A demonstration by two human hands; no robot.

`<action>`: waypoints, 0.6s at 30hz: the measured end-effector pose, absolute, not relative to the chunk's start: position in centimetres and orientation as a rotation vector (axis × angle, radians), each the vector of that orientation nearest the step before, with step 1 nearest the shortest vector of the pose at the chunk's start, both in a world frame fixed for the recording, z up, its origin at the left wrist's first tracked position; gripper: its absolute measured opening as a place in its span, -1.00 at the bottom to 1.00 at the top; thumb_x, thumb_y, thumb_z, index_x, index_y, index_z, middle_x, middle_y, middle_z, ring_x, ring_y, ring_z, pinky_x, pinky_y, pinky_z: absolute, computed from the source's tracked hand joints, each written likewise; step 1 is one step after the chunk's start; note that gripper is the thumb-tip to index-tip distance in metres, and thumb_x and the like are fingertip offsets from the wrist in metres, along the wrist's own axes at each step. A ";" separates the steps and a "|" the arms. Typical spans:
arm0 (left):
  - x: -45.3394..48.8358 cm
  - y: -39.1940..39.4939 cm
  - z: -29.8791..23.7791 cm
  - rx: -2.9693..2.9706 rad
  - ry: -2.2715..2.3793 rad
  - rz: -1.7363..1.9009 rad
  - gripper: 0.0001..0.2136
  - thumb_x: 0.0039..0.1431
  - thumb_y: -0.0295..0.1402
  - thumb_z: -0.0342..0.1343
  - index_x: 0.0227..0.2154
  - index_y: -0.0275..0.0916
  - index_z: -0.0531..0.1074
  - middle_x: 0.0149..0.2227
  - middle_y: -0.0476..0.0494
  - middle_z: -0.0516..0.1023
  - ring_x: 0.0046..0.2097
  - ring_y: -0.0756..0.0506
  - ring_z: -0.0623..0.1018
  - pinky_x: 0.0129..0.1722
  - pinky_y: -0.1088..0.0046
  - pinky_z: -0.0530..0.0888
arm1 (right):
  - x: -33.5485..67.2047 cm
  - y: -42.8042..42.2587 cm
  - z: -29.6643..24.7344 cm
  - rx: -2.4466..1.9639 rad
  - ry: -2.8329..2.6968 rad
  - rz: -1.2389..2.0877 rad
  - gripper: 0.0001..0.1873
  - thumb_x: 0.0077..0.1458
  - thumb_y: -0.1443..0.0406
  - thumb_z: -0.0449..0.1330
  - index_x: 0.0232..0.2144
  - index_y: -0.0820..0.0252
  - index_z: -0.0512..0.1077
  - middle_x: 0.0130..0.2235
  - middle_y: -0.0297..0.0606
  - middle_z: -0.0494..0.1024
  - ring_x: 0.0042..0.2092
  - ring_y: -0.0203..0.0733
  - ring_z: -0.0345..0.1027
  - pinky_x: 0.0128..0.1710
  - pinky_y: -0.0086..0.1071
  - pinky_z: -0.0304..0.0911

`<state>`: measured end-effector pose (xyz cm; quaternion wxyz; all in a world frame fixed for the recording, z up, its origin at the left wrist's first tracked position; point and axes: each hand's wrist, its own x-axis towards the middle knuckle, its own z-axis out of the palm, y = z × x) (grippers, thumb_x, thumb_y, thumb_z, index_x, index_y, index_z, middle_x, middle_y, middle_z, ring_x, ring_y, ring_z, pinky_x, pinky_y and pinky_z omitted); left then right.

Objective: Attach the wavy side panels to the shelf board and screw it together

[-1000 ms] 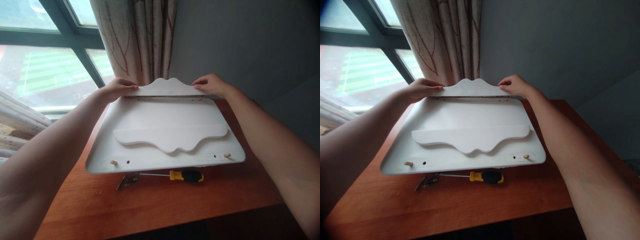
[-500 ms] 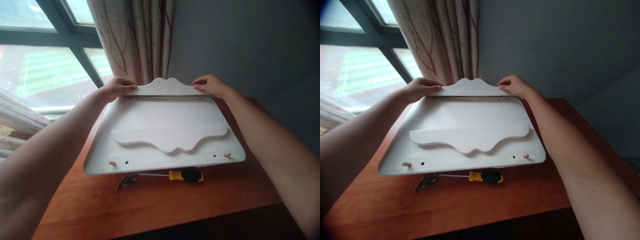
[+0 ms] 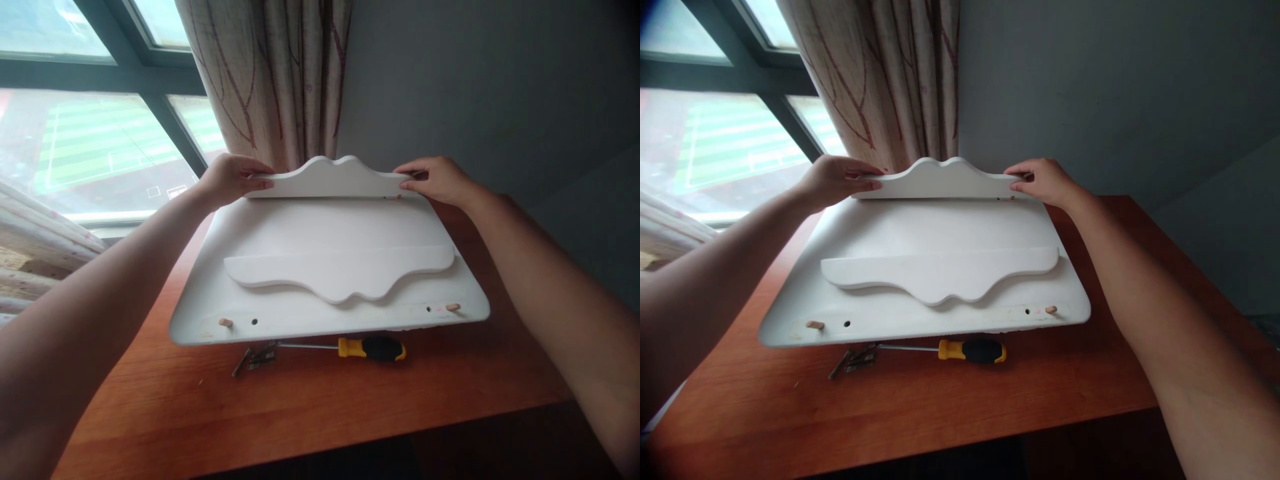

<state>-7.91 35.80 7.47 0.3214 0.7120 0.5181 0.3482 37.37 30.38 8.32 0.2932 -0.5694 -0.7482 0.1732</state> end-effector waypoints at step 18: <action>-8.2 36.3 7.3 1.964 1.342 0.885 -0.49 -0.25 -0.03 0.47 -0.17 -0.12 0.68 -0.20 -0.13 0.67 -0.04 -0.30 0.59 0.03 0.25 0.49 | 37.9 30.5 8.3 -1.548 -2.004 0.429 -0.63 -0.04 0.15 0.36 -0.11 -0.07 0.63 -0.14 -0.33 0.67 -0.07 0.00 0.55 0.11 -0.05 0.38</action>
